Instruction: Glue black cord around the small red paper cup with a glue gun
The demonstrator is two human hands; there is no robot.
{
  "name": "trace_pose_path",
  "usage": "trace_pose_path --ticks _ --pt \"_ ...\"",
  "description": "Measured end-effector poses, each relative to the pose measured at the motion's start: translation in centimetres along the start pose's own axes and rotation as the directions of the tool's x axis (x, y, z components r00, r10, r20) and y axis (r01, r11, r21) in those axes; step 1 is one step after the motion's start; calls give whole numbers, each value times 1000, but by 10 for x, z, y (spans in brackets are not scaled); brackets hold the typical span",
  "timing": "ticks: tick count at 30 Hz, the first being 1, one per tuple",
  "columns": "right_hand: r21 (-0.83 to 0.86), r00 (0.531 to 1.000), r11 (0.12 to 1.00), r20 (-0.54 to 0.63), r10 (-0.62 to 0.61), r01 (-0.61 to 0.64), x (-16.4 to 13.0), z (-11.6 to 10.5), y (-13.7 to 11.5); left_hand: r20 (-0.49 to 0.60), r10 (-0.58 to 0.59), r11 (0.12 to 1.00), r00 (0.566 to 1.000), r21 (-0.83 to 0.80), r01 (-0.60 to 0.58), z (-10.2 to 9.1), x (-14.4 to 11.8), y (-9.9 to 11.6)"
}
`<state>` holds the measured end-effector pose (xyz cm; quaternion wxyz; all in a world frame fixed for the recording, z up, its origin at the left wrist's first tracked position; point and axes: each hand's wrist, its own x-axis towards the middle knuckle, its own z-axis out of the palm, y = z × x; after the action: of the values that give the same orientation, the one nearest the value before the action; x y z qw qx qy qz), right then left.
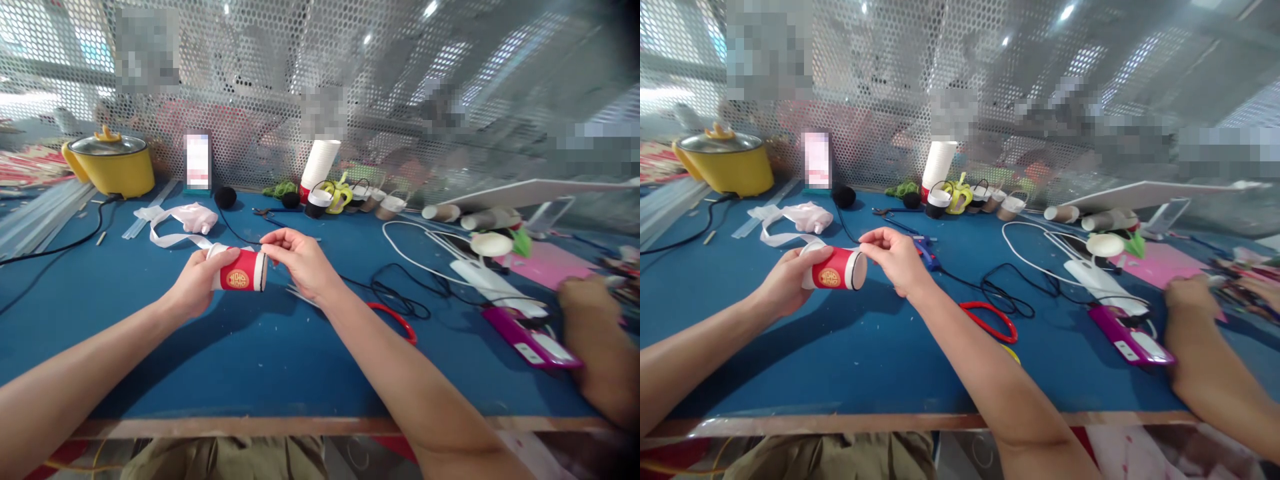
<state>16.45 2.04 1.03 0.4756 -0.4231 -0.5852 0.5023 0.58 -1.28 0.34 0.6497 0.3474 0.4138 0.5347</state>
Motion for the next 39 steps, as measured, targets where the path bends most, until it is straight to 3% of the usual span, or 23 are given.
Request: trace_pose_path --ticks 6,22,33,39 --pt "60 998 996 4 62 -62 0 1 0 -16 -22 1000 1000 14 22 0 0 0" --pt "46 999 999 -18 -26 27 -5 3 -7 58 171 985 984 27 -173 -6 -1 -7" --pt "92 995 990 -20 -102 104 -10 6 -13 138 378 900 916 179 -398 -14 -4 -13" --pt "84 991 987 -30 -132 134 -10 7 -12 137 424 857 895 259 -445 -14 -6 -12"
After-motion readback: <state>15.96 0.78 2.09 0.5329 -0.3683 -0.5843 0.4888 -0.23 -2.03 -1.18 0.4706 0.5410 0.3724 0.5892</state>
